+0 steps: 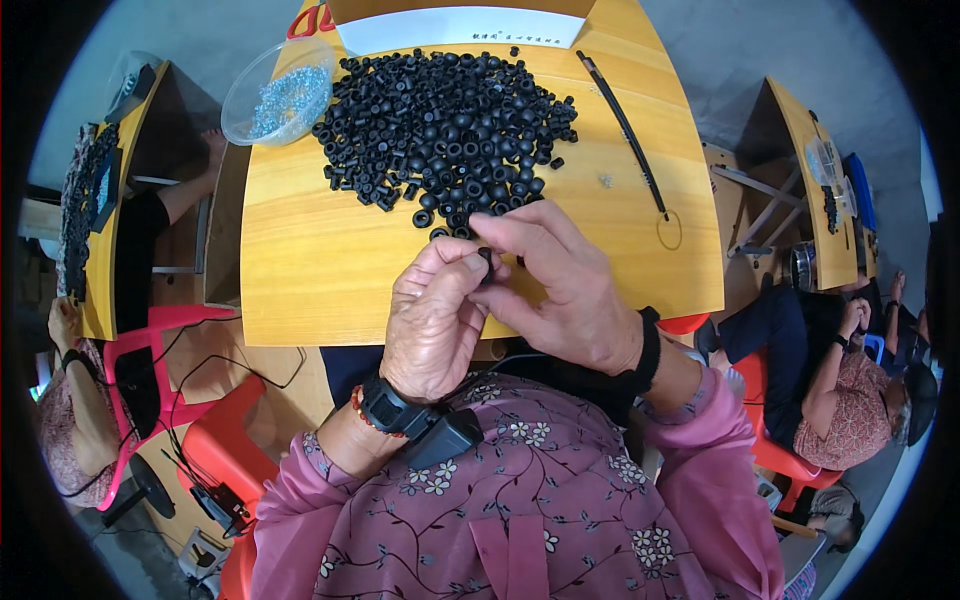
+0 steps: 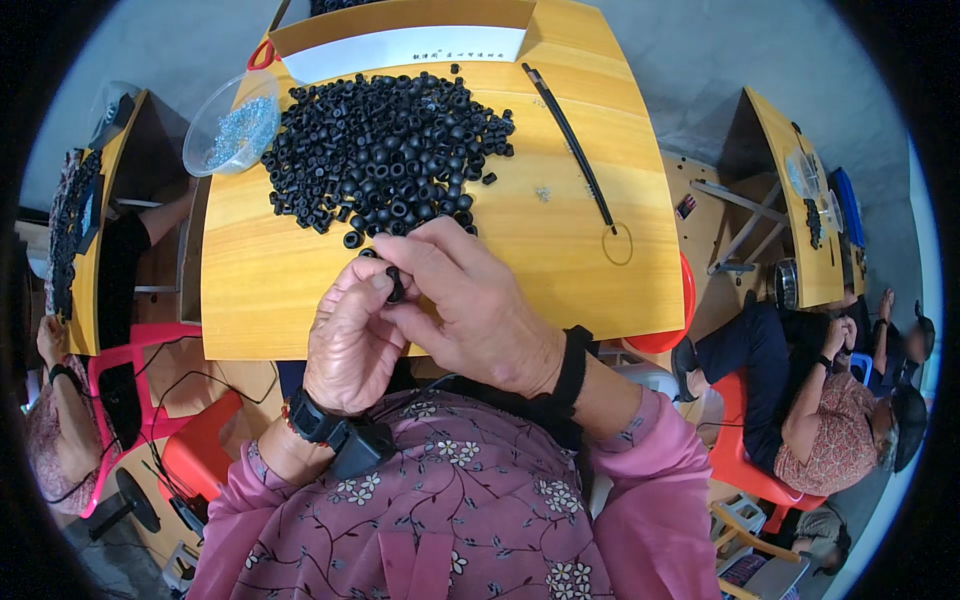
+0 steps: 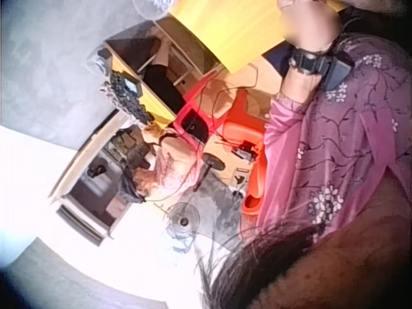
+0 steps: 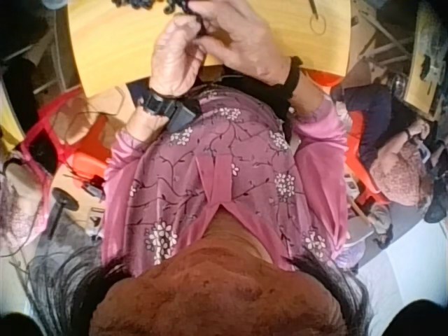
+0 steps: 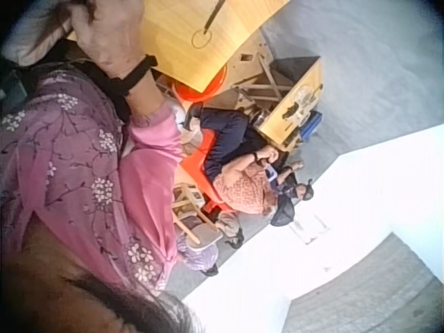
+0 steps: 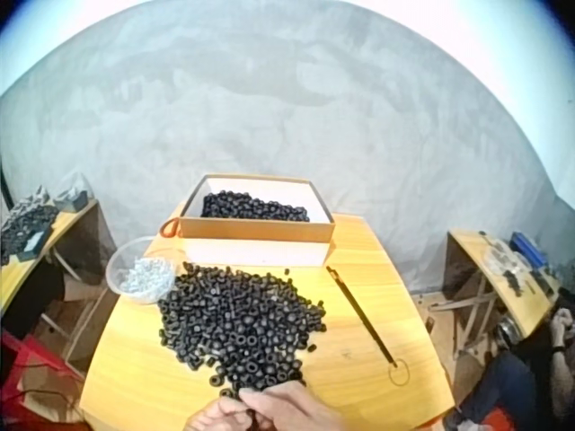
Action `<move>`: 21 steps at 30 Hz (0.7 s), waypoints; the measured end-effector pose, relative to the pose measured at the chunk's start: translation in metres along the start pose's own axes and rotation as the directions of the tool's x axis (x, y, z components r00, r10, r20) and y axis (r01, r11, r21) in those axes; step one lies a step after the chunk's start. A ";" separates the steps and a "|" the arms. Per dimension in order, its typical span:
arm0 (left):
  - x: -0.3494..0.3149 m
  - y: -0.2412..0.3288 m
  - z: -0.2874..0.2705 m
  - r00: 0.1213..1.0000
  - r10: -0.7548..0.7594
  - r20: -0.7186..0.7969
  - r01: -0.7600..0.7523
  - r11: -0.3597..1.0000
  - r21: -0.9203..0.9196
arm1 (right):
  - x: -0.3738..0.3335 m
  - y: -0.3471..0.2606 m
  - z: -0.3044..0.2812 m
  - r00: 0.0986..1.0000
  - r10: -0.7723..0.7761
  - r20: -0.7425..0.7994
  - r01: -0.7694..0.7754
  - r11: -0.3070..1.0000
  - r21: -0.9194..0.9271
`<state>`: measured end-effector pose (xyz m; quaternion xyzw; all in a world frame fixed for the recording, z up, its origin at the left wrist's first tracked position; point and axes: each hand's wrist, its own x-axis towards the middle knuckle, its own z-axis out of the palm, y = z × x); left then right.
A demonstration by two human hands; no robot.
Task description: The recorder is sorting through a pile of small black plastic pieces on a table, inspecting them and placing certain ones into a box or a small clear container.
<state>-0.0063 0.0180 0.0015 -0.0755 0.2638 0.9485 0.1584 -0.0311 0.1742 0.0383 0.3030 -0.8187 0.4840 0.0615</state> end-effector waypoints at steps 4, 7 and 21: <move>0.000 0.000 0.003 0.997 0.038 -0.060 -0.031 0.993 0.116 | 0.006 -0.008 -0.012 0.990 -0.030 0.136 0.070 0.952 -0.297; -0.001 -0.002 0.003 0.996 0.070 -0.061 -0.058 0.980 0.190 | 0.011 -0.015 -0.018 0.971 -0.007 0.240 0.114 0.894 -0.433; -0.002 0.008 0.004 0.999 0.030 -0.025 -0.022 0.964 0.264 | 0.013 0.000 -0.017 0.984 -0.105 0.147 0.152 0.923 -0.354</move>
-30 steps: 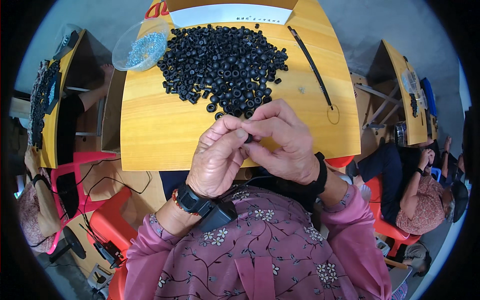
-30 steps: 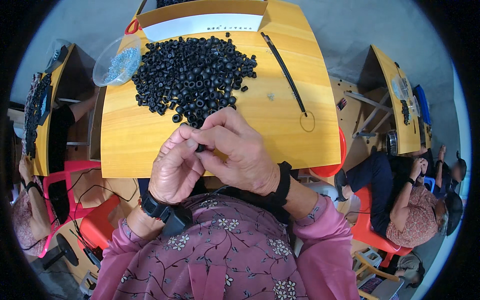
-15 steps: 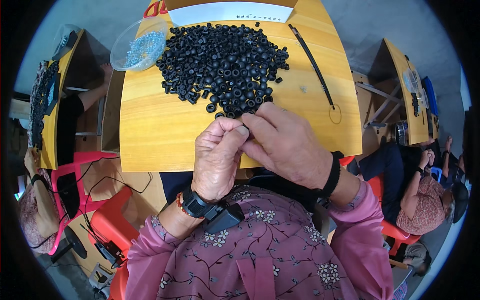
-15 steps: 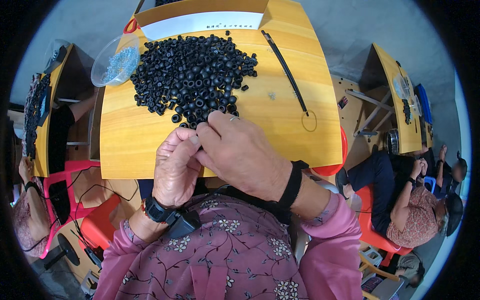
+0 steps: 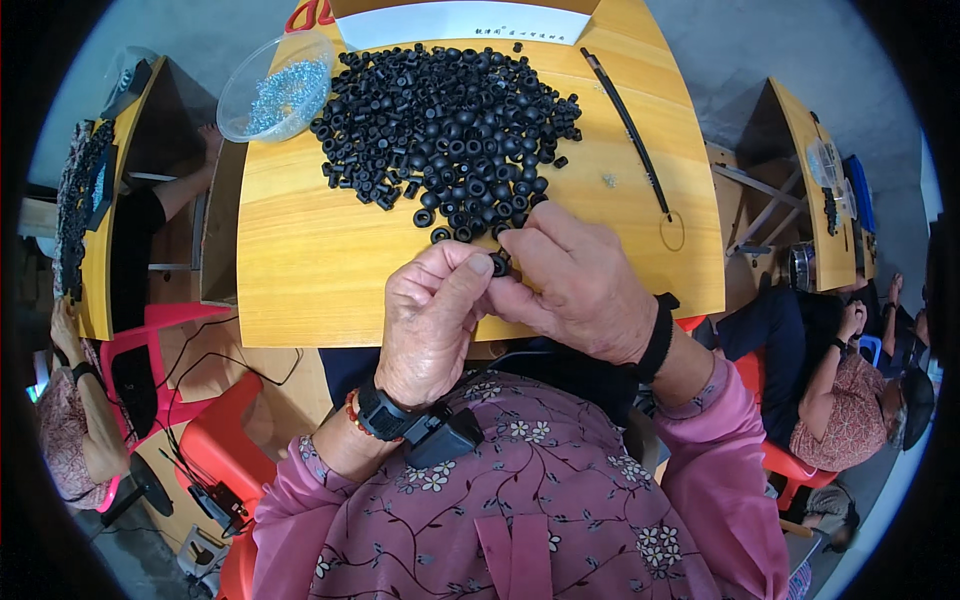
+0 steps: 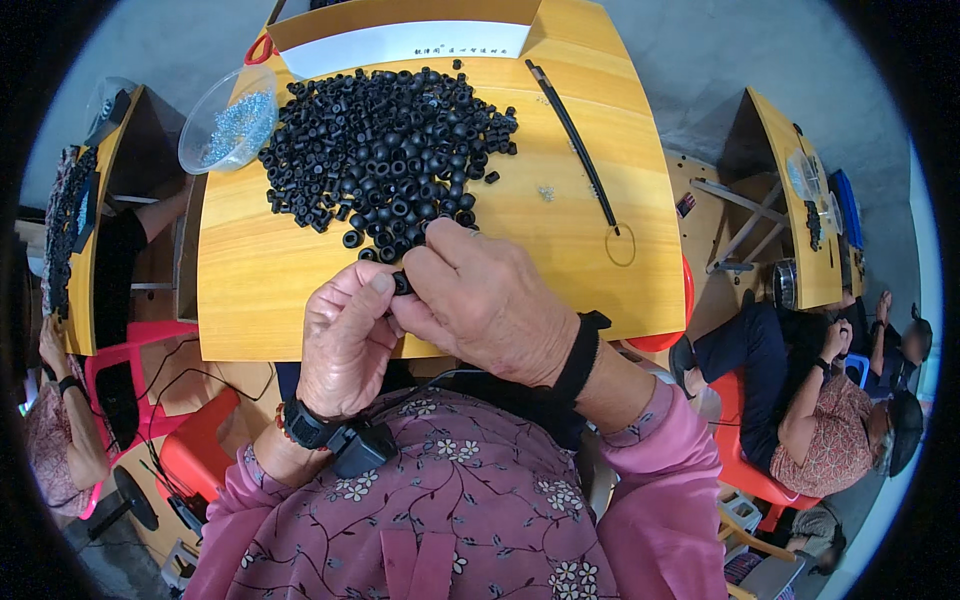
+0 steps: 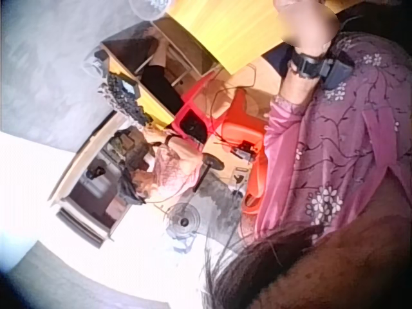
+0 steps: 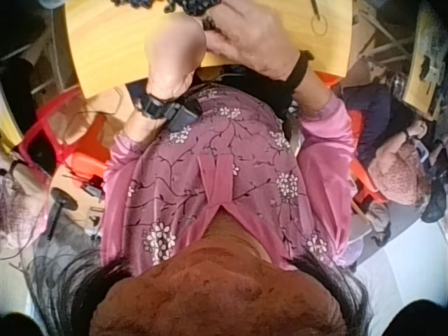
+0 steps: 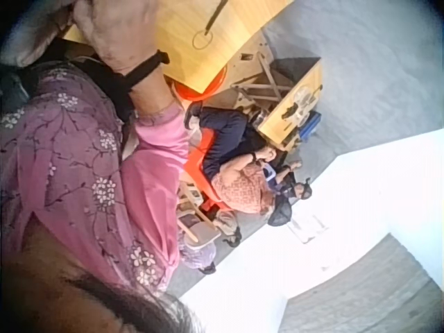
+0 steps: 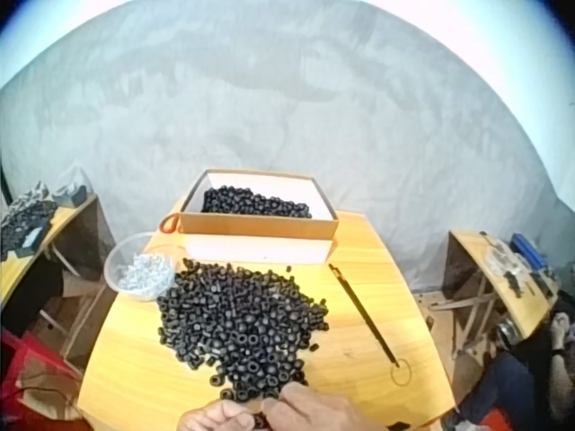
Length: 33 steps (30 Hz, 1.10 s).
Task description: The recorder is sorting through a pile of small black plastic pieces on a table, inspecting them and placing certain ones into a box or a small clear container.
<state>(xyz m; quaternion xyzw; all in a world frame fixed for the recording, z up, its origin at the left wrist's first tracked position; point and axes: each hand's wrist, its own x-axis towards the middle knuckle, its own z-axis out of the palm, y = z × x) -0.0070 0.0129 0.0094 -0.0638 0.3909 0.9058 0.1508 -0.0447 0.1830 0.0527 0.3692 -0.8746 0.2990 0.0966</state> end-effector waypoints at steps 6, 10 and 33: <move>0.001 -0.009 -0.012 0.999 0.037 0.016 -0.036 0.998 -0.059 | 0.003 0.004 0.005 0.998 -0.062 0.013 0.063 0.997 -0.034; 0.001 -0.003 0.001 0.997 0.057 -0.047 -0.059 0.998 -0.024 | 0.006 0.005 0.006 0.993 -0.114 0.014 0.114 0.993 -0.023; -0.046 0.069 -0.030 0.940 0.325 -0.102 -0.314 0.943 0.112 | -0.082 -0.008 -0.026 0.952 0.298 0.072 -0.302 0.952 0.052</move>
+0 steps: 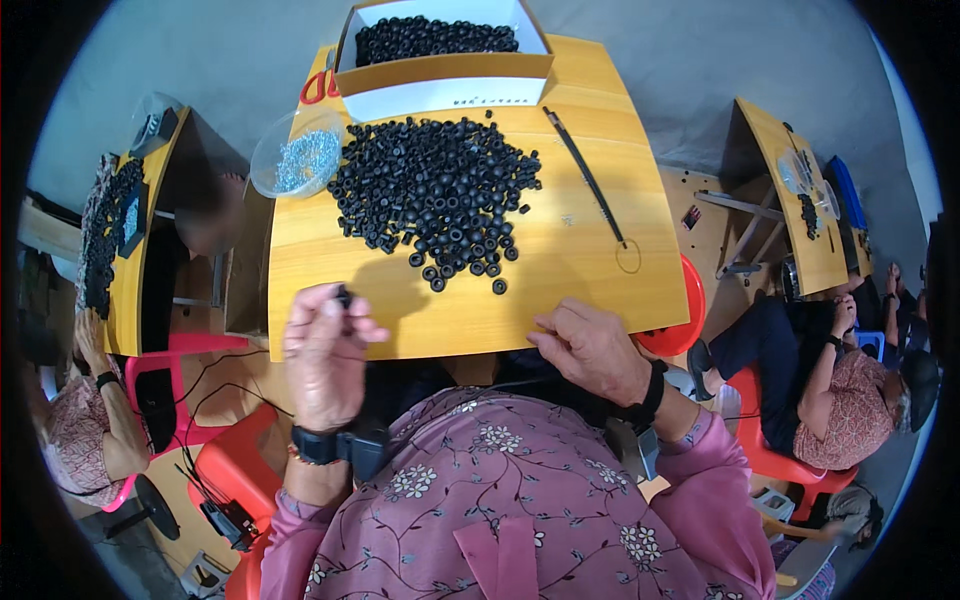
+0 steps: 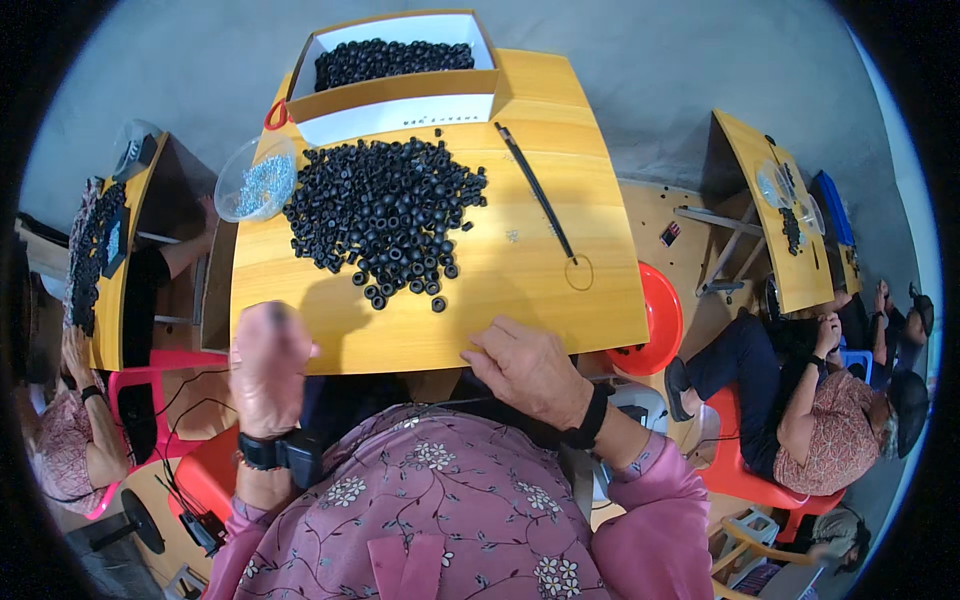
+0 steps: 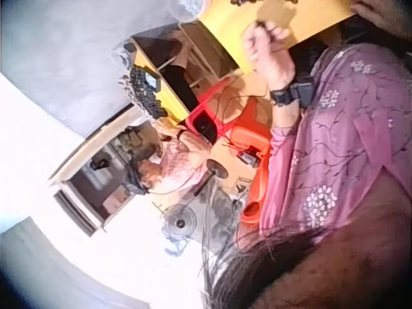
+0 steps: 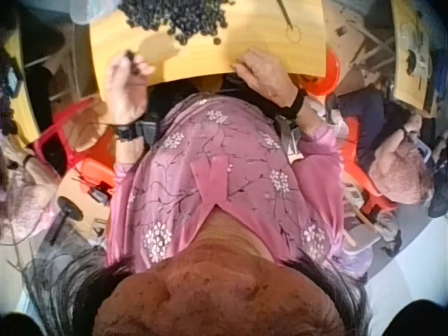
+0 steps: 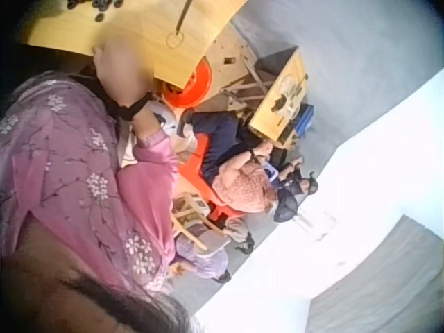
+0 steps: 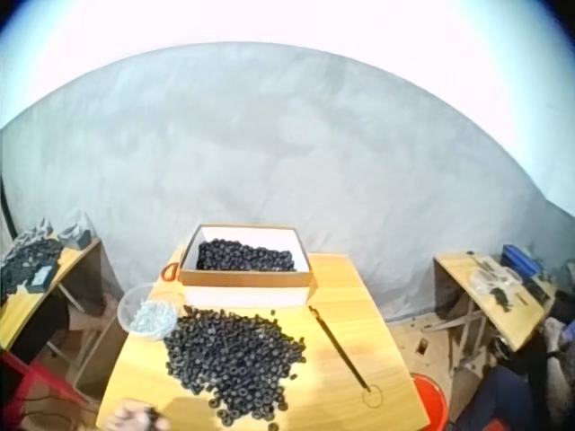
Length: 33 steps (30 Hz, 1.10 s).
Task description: The recorder is sorting through a pile of small black plastic pieces on a table, inspecting them and placing certain ones into a box or a small clear container.
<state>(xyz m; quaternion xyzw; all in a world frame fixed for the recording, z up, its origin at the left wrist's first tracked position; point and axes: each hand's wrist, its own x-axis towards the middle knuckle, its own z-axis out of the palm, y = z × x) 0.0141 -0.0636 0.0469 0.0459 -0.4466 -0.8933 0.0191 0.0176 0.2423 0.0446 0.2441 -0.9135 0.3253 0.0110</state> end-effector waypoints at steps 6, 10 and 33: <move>0.015 0.028 -0.063 0.889 0.226 -0.397 -0.238 0.971 0.022 | 0.018 0.020 -0.021 0.997 0.051 -0.064 -0.051 0.999 0.000; 0.047 0.038 -0.137 0.784 0.332 -0.525 -0.361 0.931 0.050 | 0.045 0.035 -0.035 0.985 0.074 -0.158 -0.077 0.997 -0.012; 0.046 -0.002 -0.015 0.986 -0.147 0.078 0.125 0.963 0.240 | 0.138 0.071 -0.047 1.000 -0.009 0.024 0.012 0.991 -0.133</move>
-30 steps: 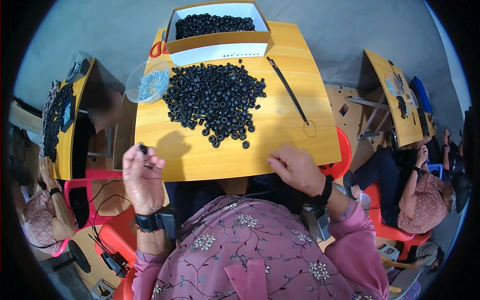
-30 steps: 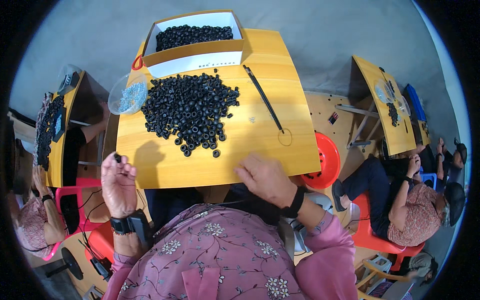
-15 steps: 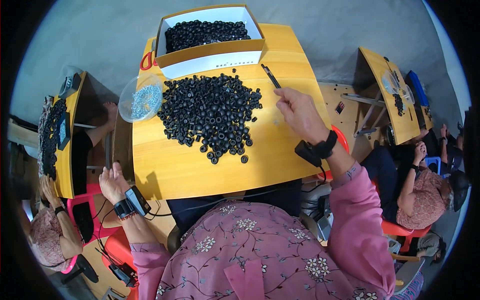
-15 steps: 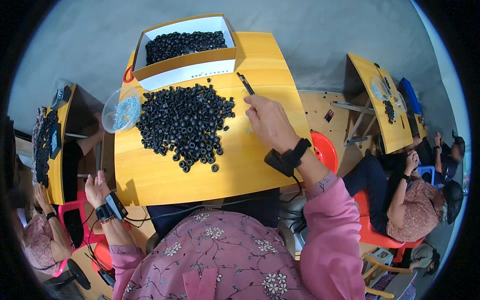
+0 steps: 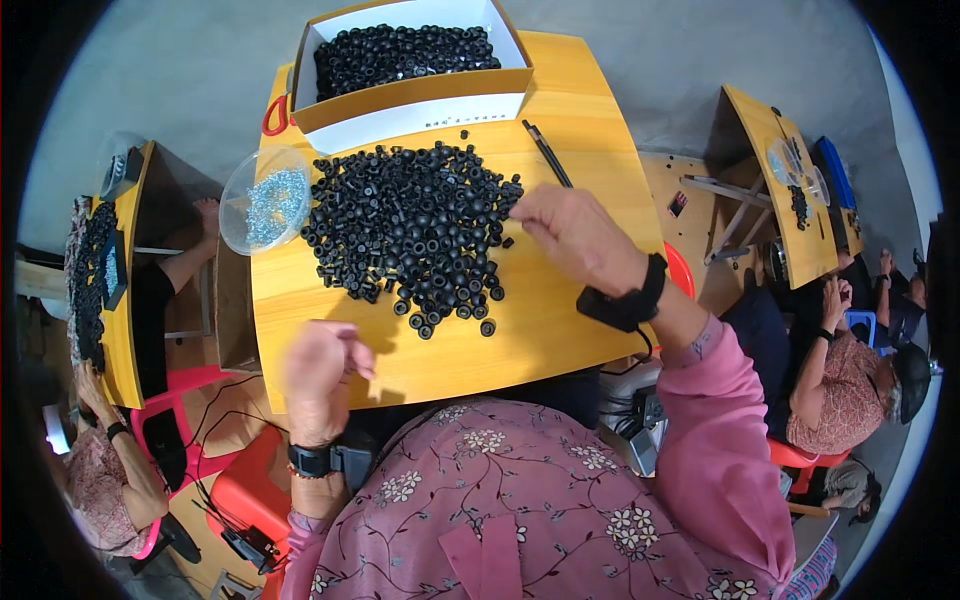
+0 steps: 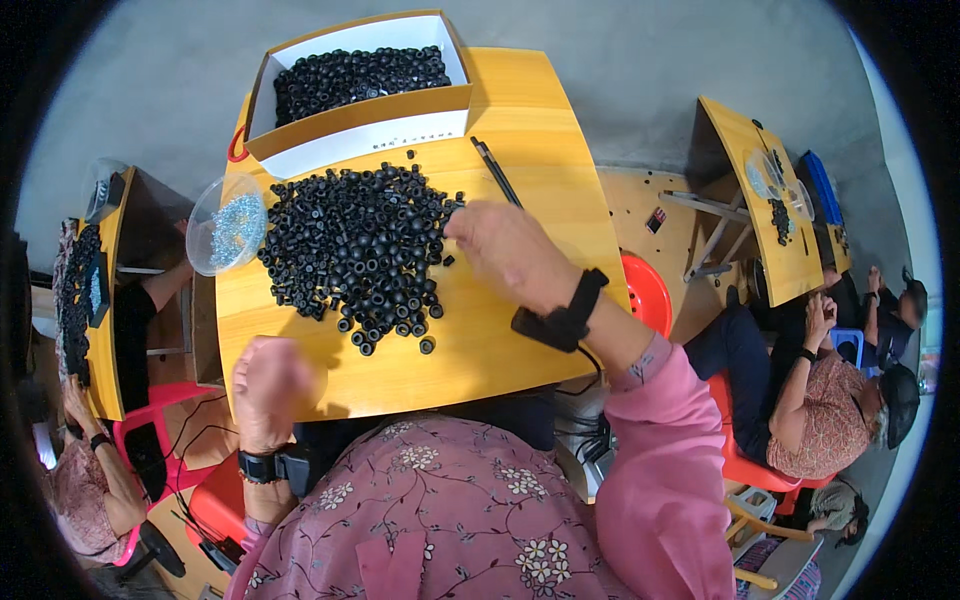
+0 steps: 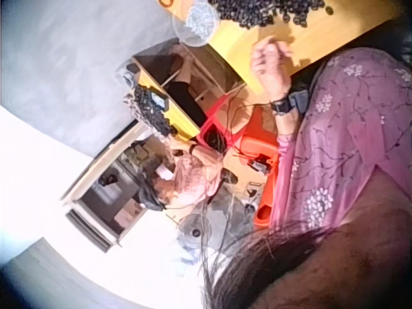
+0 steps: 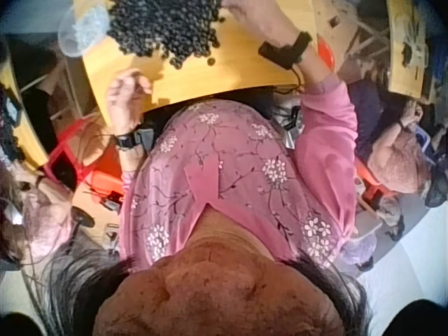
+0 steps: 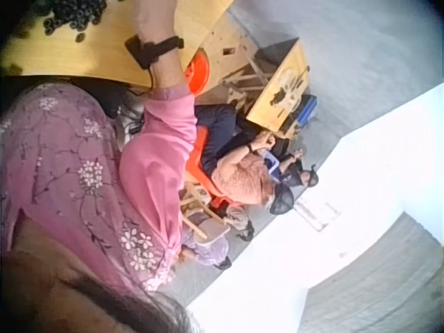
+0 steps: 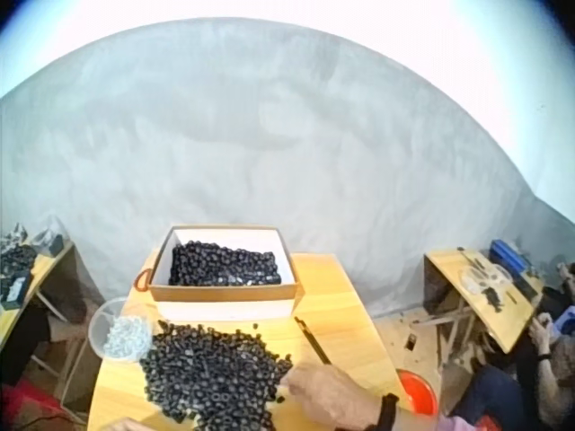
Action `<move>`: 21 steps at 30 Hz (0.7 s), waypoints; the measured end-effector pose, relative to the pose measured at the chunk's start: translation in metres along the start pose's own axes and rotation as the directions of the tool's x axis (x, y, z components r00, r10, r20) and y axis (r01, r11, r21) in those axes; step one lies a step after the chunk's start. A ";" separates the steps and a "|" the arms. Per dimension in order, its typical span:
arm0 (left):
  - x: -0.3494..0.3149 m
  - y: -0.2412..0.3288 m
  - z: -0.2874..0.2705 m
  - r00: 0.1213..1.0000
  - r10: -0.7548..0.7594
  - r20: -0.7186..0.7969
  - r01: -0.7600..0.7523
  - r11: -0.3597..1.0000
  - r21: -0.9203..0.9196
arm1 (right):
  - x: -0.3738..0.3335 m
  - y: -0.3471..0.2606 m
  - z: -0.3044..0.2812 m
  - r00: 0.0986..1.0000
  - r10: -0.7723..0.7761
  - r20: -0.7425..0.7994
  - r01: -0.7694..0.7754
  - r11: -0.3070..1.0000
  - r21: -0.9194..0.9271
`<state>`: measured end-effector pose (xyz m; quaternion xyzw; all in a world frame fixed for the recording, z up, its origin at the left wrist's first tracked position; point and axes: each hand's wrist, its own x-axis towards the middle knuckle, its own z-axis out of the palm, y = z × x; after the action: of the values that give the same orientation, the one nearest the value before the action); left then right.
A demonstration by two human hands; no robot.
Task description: The recorder is sorting through a pile of small black plastic pieces on a table, inspecting them and placing certain ones into a box or a small clear container.
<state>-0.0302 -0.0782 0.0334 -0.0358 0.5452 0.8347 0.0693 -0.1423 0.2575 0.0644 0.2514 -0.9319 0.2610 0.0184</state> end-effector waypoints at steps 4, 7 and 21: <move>0.000 -0.016 0.017 0.952 -0.232 0.201 0.223 0.973 0.066 | -0.026 -0.018 0.015 0.996 -0.081 0.033 0.079 0.994 0.071; 0.005 -0.020 0.027 0.917 -0.292 0.271 0.269 0.956 0.119 | -0.029 -0.030 0.032 1.000 -0.002 -0.022 0.005 0.991 0.135; 0.008 -0.036 0.028 0.920 -0.273 0.282 0.228 0.957 0.181 | -0.023 -0.029 0.047 0.995 -0.070 0.065 0.071 0.997 -0.024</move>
<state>-0.0323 -0.0380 0.0111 0.0285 0.5778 0.7727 0.2613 -0.1038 0.2237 0.0339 0.2921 -0.9259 0.2396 0.0013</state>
